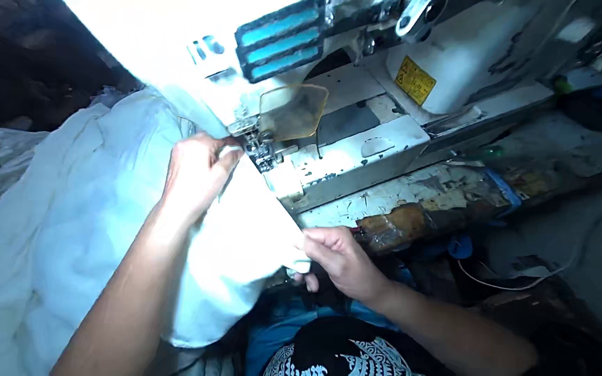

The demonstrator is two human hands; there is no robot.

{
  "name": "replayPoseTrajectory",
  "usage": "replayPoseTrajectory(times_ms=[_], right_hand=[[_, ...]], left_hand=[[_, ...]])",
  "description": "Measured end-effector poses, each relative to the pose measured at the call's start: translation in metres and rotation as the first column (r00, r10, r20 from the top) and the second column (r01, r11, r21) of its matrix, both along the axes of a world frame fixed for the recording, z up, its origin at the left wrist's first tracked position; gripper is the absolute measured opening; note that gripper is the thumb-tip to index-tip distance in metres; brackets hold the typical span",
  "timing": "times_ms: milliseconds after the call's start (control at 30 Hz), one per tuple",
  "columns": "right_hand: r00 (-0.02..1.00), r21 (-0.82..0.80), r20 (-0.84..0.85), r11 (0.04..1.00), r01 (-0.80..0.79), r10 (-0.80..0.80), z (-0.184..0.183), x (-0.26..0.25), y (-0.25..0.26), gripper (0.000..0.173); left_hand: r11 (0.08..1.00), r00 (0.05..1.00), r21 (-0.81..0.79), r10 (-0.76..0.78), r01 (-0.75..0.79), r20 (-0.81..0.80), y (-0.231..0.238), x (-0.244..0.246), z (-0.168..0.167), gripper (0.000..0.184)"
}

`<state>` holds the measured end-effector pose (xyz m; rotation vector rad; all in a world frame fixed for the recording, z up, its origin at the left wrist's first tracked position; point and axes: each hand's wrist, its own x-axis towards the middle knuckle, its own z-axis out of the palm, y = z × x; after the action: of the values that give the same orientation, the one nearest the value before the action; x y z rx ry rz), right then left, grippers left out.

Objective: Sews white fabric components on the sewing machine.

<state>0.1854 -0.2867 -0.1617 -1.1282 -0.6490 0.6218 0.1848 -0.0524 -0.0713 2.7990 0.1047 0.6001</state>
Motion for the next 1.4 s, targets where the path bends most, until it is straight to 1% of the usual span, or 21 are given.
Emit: replayPoseTrajectory(times_ms=[67, 200, 400, 467, 567, 667, 700, 767, 800, 867, 900, 967, 1033, 1100, 1133, 1167, 1233, 1267, 1300, 1333, 1400], right_hand=[[0.998, 0.000, 0.030, 0.999, 0.048, -0.048, 0.002, 0.014, 0.013, 0.031], [0.992, 0.042, 0.098, 0.996, 0.075, -0.079, -0.001, 0.021, 0.023, 0.032], [0.953, 0.089, 0.264, 0.987, 0.132, -0.151, -0.010, 0.008, 0.014, 0.032], [0.950, 0.053, 0.265, 0.987, 0.155, -0.163, -0.010, 0.010, 0.016, 0.033], [0.957, -0.015, 0.238, 0.984, 0.176, -0.167, -0.007, 0.017, 0.026, 0.033], [0.963, -0.040, 0.218, 0.984, 0.174, -0.162, -0.003, 0.018, 0.029, 0.033], [0.962, -0.065, 0.224, 0.983, 0.174, -0.156, -0.003, 0.018, 0.027, 0.033], [0.944, -0.115, 0.300, 0.977, 0.178, -0.137, -0.004, 0.019, 0.022, 0.034], [0.914, -0.108, 0.379, 0.974, 0.200, -0.146, -0.005, 0.020, 0.018, 0.035], [0.780, 0.010, 0.566, 0.948, 0.318, -0.267, -0.007, 0.017, 0.004, 0.032], [0.688, 0.087, 0.632, 0.915, 0.395, -0.357, -0.006, 0.014, -0.003, 0.028], [0.485, 0.208, 0.726, 0.827, 0.522, -0.488, -0.002, 0.011, -0.012, 0.025], [0.334, 0.240, 0.799, 0.775, 0.585, -0.500, 0.000, 0.015, -0.008, 0.031], [0.284, 0.233, 0.841, 0.782, 0.578, -0.460, 0.001, 0.022, 0.005, 0.031], [0.314, 0.226, 0.837, 0.806, 0.548, -0.448, 0.002, 0.024, 0.011, 0.024], [0.383, 0.223, 0.808, 0.833, 0.506, -0.449, 0.005, 0.024, 0.016, 0.017], [0.613, 0.170, 0.683, 0.902, 0.396, -0.398, 0.013, 0.021, 0.020, 0.013], [0.741, 0.132, 0.577, 0.935, 0.330, -0.343, 0.016, 0.020, 0.019, 0.012], [0.830, 0.089, 0.473, 0.953, 0.288, -0.295, 0.018, 0.019, 0.018, 0.014], [0.869, 0.047, 0.416, 0.960, 0.275, -0.269, 0.019, 0.019, 0.016, 0.019], [0.861, 0.001, 0.429, 0.953, 0.303, -0.274, 0.018, 0.019, 0.014, 0.021]], left_hand=[[1.000, 1.000, -0.009, 0.026, -0.026, -0.016, 0.000, 0.026, 0.000, 0.033], [0.977, 0.986, -0.149, 0.142, -0.155, -0.092, -0.015, 0.030, 0.006, 0.035], [0.996, 0.997, -0.081, 0.041, -0.036, 0.060, -0.001, 0.034, -0.009, 0.037], [0.998, 0.997, -0.065, 0.022, -0.017, 0.072, 0.003, 0.038, -0.011, 0.039], [0.997, 0.999, -0.051, 0.053, -0.053, -0.011, 0.005, 0.040, -0.007, 0.042], [0.995, 0.999, -0.098, 0.004, -0.001, 0.036, 0.012, 0.046, -0.011, 0.042], [0.993, 0.999, -0.122, 0.000, 0.006, 0.050, 0.013, 0.049, -0.013, 0.044], [0.987, 0.998, -0.151, 0.060, -0.059, 0.006, 0.016, 0.053, -0.013, 0.048], [0.991, 0.997, -0.108, 0.079, -0.081, -0.023, 0.017, 0.053, -0.009, 0.051], [0.992, 0.991, -0.047, 0.110, -0.114, -0.081, 0.018, 0.044, 0.002, 0.047], [0.996, 0.995, -0.033, 0.084, -0.086, -0.046, 0.016, 0.031, 0.006, 0.039], [0.999, 0.988, -0.019, -0.034, 0.037, 0.152, 0.008, -0.010, 0.005, 0.019], [0.993, 0.964, 0.028, -0.119, 0.116, 0.238, -0.007, -0.049, 0.002, 0.023], [0.980, 0.966, 0.149, -0.163, 0.134, 0.201, -0.017, -0.063, -0.010, 0.024], [0.975, 0.969, 0.188, -0.157, 0.120, 0.191, -0.019, -0.062, -0.018, 0.024], [0.977, 0.961, 0.189, -0.147, 0.103, 0.233, -0.018, -0.058, -0.024, 0.022], [0.987, 0.895, 0.113, -0.151, 0.114, 0.420, -0.019, -0.051, -0.024, 0.015], [0.987, 0.845, 0.067, -0.157, 0.143, 0.512, -0.022, -0.051, -0.018, 0.012], [0.985, 0.792, 0.045, -0.163, 0.169, 0.588, -0.026, -0.053, -0.012, 0.010], [0.981, 0.742, 0.042, -0.173, 0.192, 0.647, -0.028, -0.055, -0.007, 0.010], [0.974, 0.685, 0.055, -0.193, 0.218, 0.703, -0.035, -0.061, -0.003, 0.009]])
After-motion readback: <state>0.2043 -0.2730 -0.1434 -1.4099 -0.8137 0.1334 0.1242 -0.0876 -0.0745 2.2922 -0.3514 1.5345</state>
